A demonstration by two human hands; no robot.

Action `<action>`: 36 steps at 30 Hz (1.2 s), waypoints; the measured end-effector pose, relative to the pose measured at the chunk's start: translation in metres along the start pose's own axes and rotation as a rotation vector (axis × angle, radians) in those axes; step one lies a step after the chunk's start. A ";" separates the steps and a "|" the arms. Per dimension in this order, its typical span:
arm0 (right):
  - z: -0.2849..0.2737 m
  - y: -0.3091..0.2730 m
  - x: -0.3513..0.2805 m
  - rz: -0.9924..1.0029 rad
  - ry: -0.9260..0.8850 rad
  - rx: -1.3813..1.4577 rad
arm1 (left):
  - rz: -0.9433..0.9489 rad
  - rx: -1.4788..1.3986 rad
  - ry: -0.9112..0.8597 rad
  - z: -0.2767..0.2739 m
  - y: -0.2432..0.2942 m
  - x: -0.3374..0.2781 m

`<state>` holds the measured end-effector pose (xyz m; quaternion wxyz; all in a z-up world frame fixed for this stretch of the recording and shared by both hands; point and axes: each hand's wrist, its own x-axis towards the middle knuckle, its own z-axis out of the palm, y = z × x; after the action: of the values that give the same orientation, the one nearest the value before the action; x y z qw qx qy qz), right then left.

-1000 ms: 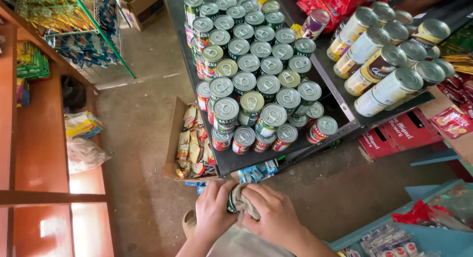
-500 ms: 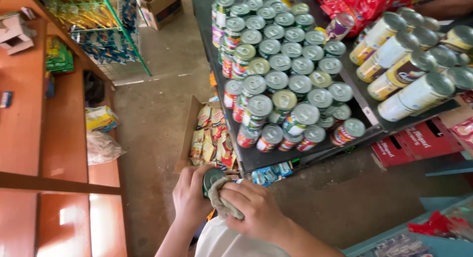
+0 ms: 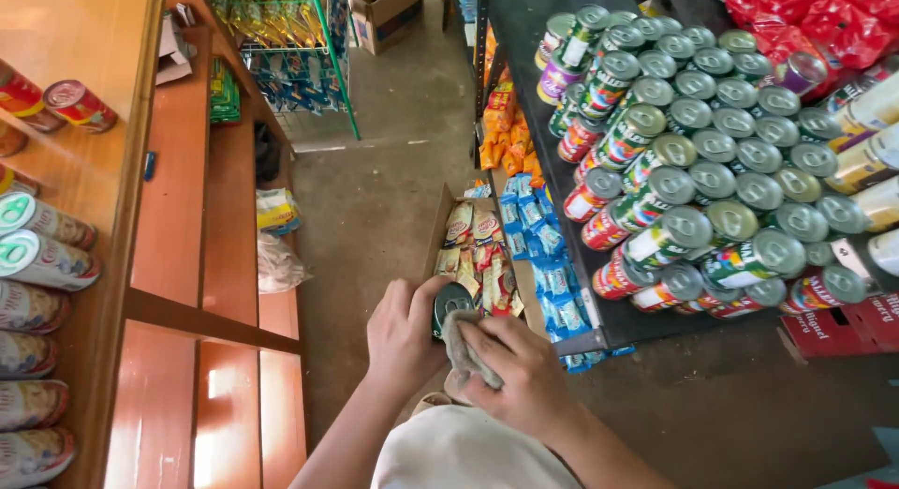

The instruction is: Wiping dust off canned goods with a cloth and arranging them on shelves.

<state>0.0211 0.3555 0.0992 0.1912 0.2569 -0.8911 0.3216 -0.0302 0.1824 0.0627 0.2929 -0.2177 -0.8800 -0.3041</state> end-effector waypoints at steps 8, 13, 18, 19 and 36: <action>0.076 -0.023 0.014 0.115 -0.016 -0.161 | 0.073 0.107 -0.011 -0.037 -0.065 -0.022; 0.095 -0.029 0.008 0.126 -0.037 0.068 | 0.034 0.008 -0.178 -0.024 -0.087 -0.052; 0.074 -0.025 0.005 0.258 0.005 -0.058 | 0.120 -0.125 -0.162 -0.027 -0.073 -0.049; 0.070 -0.029 0.002 0.238 0.021 -0.144 | 0.121 -0.119 -0.145 -0.028 -0.072 -0.044; 0.042 -0.040 -0.007 0.287 0.137 -0.170 | 0.255 -0.207 -0.279 -0.002 -0.050 -0.033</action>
<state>0.0420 0.3032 0.0842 0.2247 0.0873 -0.9274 0.2861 -0.0327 0.1384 0.0223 0.1805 -0.3962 -0.8414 -0.3202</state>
